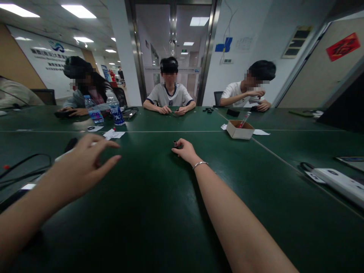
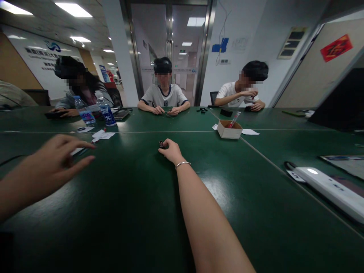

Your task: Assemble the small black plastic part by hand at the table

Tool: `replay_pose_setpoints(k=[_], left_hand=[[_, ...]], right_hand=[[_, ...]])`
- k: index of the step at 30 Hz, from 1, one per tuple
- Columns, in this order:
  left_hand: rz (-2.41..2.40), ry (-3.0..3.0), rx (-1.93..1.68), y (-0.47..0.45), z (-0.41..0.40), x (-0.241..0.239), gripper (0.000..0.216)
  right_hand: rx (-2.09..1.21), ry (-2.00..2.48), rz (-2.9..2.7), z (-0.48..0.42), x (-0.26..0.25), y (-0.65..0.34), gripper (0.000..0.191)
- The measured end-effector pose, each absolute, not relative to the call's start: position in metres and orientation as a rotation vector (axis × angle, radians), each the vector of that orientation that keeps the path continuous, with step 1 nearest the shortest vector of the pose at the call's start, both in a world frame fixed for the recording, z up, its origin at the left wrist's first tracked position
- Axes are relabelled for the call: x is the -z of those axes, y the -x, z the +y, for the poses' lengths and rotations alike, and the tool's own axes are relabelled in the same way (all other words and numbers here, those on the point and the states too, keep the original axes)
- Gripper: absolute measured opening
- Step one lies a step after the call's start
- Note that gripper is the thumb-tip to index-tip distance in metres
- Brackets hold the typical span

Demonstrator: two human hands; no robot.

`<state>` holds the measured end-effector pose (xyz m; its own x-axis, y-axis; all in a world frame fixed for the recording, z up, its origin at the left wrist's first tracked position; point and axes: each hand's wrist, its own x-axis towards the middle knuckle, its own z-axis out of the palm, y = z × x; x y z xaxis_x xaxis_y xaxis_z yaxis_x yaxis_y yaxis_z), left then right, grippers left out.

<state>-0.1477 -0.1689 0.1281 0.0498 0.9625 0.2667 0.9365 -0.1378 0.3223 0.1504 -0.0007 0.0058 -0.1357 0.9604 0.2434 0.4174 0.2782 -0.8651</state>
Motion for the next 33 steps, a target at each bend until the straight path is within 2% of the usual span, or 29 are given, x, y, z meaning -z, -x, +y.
replay_pose_setpoints(k=[2,4,7,10,15,22,27,33], left_hand=[[1.847,-2.443,-0.599,0.109,-0.134,-0.123,0.038],[1.674,-2.451,-0.691,0.072,-0.089,-0.107,0.032],[1.574,-2.168,-0.915,0.032,-0.026,-0.069,0.031],[1.513,-1.819,-0.97,0.014,0.008,-0.032,0.033],[1.335,-1.845,-1.113,0.006,0.011,-0.005,0.023],[1.115,-1.66,-1.146,0.011,0.008,-0.009,0.028],[1.093,-1.64,-1.115,0.009,0.005,-0.011,0.032],[1.16,-1.593,-1.091,0.007,0.004,-0.014,0.024]], right_hand=[[-0.739,1.265,-1.722,-0.002,-0.006,-0.15,0.022],[-0.643,1.28,-1.757,-0.003,-0.007,-0.151,0.021],[-0.631,1.319,-1.773,-0.003,-0.008,-0.15,0.018],[-0.749,1.335,-1.729,-0.003,-0.009,-0.151,0.014],[-0.855,1.296,-1.686,-0.002,-0.014,-0.152,0.01],[-1.348,1.079,-1.349,0.002,-0.021,-0.161,0.012],[-1.436,1.012,-1.191,0.005,-0.021,-0.17,0.007],[-1.435,0.99,-1.162,0.005,-0.02,-0.171,0.009]])
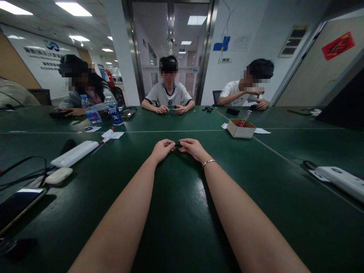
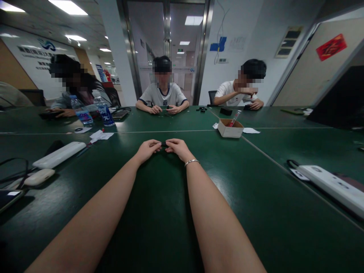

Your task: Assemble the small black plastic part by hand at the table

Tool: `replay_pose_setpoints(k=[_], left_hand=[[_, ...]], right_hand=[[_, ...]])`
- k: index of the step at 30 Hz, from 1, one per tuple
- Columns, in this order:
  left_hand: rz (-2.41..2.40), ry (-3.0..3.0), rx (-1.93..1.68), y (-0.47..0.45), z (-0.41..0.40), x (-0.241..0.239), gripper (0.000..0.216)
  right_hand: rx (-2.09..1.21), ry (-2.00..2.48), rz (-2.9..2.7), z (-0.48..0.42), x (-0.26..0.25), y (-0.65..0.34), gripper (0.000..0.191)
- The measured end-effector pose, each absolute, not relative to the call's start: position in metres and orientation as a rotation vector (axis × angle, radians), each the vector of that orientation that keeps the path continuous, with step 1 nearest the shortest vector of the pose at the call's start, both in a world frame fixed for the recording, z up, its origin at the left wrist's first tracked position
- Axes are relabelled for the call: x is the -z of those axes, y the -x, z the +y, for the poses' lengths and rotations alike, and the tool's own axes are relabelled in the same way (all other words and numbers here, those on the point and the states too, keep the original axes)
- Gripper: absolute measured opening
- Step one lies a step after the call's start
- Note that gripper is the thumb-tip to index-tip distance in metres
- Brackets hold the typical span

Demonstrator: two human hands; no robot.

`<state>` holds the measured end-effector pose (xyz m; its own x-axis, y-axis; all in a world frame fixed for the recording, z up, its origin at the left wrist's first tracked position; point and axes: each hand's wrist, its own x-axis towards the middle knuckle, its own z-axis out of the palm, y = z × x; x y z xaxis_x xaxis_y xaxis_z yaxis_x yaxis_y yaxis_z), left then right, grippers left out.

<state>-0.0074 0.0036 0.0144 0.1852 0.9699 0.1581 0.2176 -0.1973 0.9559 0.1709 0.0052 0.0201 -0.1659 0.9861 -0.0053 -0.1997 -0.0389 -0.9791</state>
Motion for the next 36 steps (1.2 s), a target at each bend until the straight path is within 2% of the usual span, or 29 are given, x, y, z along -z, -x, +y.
replay_pose_setpoints(k=[11,18,36], left_hand=[[1.243,-1.598,-1.111,0.0075,0.007,-0.012,0.031],[1.241,-1.604,-1.128,0.0099,0.0113,-0.0076,0.03],[1.262,-1.655,-1.116,0.0086,0.0126,-0.0056,0.031]], right_hand=[[-1.447,0.904,-1.207,0.0014,-0.0212,-0.1754,0.022],[-1.477,0.885,-1.154,0.0014,-0.0221,-0.1756,0.014],[-1.492,0.878,-1.158,0.0029,-0.0204,-0.175,0.017]])
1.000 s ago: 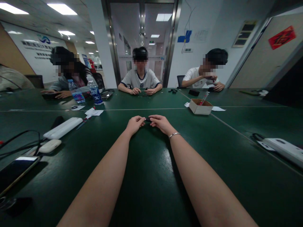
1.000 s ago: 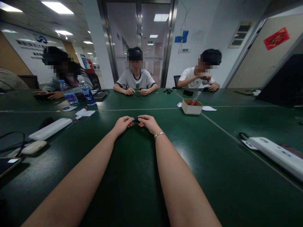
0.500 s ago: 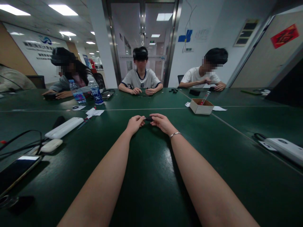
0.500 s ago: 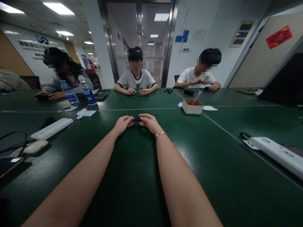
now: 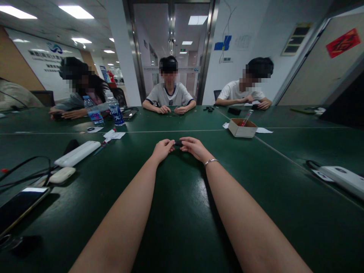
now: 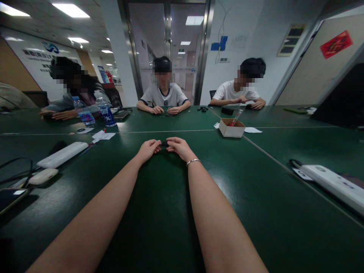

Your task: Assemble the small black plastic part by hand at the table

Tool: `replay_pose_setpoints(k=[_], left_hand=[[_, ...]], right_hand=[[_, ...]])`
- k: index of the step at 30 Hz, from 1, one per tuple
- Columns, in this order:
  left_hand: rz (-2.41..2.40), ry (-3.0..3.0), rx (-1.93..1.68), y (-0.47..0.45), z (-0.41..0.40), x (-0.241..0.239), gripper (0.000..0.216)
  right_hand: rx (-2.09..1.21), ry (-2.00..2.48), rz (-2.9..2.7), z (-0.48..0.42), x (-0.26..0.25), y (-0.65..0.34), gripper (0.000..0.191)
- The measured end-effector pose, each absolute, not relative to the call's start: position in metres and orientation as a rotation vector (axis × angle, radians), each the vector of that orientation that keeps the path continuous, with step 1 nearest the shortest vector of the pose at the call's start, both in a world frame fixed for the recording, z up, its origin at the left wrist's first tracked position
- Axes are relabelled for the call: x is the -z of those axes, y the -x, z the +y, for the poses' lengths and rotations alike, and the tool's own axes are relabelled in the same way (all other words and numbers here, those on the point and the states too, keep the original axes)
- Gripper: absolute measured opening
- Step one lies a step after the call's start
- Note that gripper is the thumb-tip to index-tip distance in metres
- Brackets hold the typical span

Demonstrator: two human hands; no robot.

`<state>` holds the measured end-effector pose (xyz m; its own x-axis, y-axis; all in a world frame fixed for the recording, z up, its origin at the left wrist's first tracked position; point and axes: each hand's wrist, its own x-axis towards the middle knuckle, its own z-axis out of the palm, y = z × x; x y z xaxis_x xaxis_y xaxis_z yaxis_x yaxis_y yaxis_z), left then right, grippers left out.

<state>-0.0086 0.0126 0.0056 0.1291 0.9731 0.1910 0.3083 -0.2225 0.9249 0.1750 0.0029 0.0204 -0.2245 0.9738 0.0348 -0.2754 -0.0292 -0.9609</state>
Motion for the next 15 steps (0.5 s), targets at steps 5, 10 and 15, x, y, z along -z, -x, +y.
replay_pose_setpoints(k=[5,10,15], left_hand=[[1.261,-1.66,-1.114,0.0094,0.0138,-0.0042,0.032],[1.266,-1.69,-1.099,0.0112,0.0148,-0.0027,0.035],[1.27,-1.713,-1.095,0.0114,0.0146,-0.0029,0.036]], right_hand=[[-1.499,0.88,-1.154,0.0017,-0.0217,-0.1749,0.017],[-1.495,0.907,-1.144,0.0006,-0.0232,-0.174,0.016],[-1.499,0.907,-1.15,0.001,-0.0228,-0.1741,0.017]])
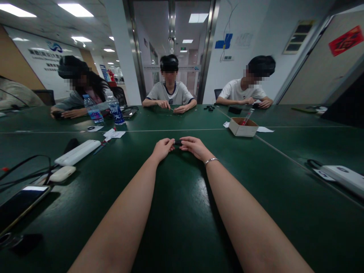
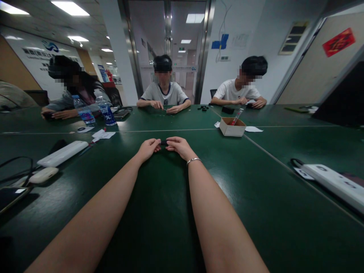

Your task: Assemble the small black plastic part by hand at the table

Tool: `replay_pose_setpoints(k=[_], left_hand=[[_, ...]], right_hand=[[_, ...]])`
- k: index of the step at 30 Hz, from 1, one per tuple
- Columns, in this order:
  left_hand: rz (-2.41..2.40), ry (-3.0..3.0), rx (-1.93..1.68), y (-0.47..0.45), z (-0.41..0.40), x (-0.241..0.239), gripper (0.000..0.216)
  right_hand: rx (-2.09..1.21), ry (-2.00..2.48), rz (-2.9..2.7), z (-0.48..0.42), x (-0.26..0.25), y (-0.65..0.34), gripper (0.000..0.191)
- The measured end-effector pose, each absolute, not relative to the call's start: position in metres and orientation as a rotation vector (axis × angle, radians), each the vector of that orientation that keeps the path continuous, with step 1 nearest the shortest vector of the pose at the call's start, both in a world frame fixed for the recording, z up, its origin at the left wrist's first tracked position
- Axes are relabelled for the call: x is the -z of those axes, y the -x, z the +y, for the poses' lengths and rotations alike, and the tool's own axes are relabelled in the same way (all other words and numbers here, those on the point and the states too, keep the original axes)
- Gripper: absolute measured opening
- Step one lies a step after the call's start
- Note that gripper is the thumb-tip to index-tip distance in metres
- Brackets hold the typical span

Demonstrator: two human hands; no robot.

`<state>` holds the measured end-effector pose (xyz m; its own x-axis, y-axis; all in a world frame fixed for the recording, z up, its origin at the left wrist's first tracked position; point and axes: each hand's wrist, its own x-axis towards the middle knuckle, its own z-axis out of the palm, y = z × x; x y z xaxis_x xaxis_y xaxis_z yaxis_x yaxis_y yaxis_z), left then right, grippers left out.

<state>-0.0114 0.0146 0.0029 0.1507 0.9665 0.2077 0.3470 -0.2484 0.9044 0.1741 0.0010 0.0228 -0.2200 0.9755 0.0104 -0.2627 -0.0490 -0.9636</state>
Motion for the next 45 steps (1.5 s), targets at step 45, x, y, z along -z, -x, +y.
replay_pose_setpoints(k=[45], left_hand=[[1.48,-1.627,-1.117,0.004,0.0146,-0.0089,0.051]], right_hand=[[-1.461,0.893,-1.153,-0.0009,-0.0238,-0.1715,0.018]])
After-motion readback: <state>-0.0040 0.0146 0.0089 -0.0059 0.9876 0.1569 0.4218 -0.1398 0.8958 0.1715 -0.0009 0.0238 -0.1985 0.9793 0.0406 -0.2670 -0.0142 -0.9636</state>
